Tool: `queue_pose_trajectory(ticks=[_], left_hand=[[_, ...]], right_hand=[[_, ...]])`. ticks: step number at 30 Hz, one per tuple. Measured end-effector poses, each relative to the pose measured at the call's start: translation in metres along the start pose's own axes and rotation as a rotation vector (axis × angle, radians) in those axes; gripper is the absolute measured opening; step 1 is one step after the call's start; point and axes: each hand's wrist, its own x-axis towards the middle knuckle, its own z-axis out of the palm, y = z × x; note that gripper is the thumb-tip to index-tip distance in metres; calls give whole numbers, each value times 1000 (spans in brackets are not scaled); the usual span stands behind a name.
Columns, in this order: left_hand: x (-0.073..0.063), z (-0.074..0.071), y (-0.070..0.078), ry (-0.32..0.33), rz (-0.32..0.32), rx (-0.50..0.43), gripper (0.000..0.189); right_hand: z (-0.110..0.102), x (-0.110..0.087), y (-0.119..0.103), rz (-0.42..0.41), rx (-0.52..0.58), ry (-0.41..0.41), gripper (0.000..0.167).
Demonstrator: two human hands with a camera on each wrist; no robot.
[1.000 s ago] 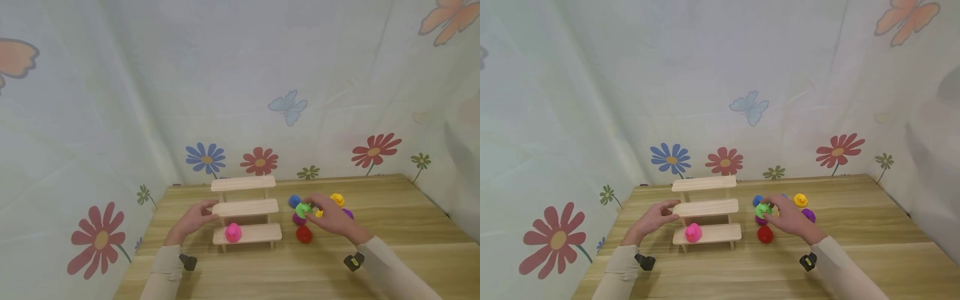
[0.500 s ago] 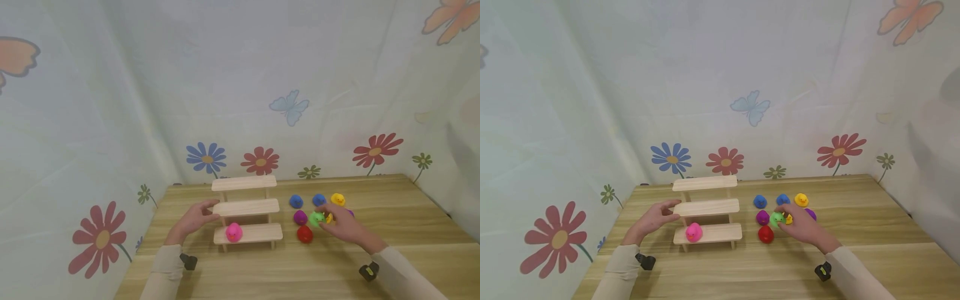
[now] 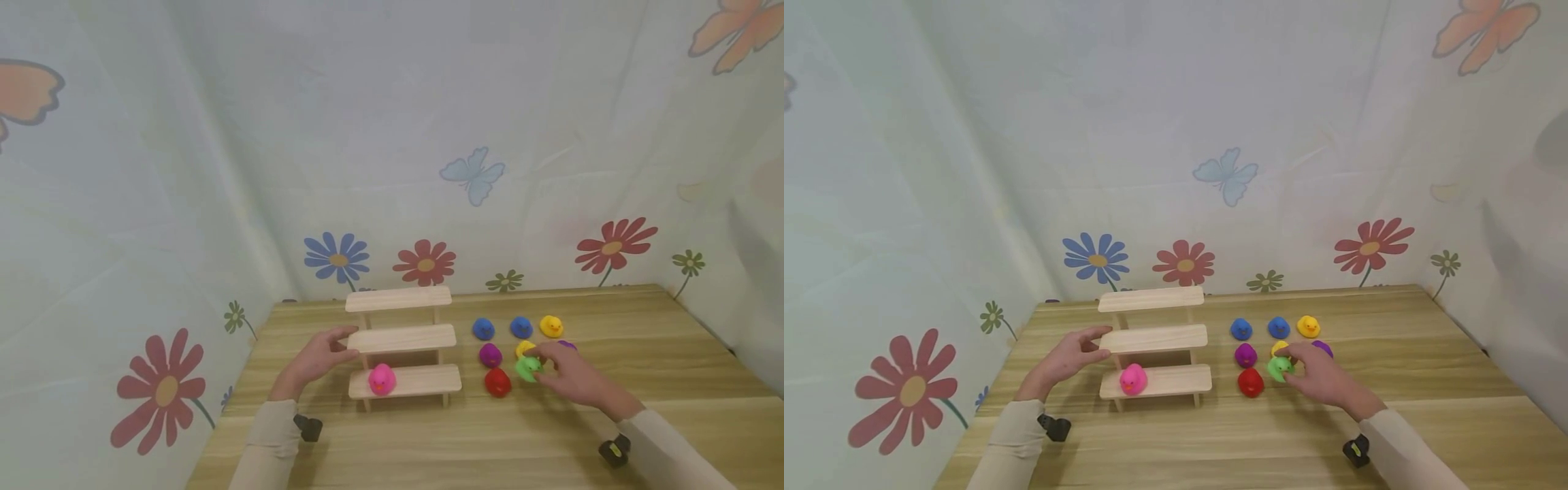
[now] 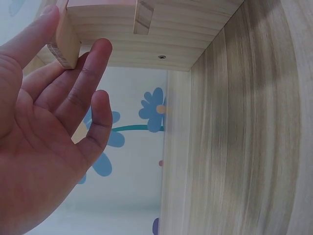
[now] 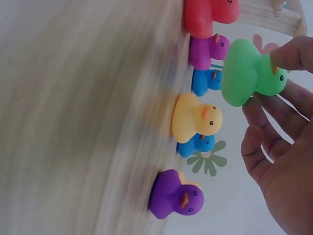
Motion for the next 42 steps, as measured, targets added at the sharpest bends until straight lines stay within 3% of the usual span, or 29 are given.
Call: queue_pose_trajectory(ticks=[7, 32, 42], left_hand=[[0, 0, 0, 4, -2, 10, 57], [1, 0, 1, -1, -10, -5, 56], [0, 1, -2, -7, 18, -24, 56]], right_hand=[[-1, -4, 3, 53, 35, -66, 35], [-1, -13, 17, -43, 28, -131, 31], [0, -11, 18, 41, 19, -180, 30]])
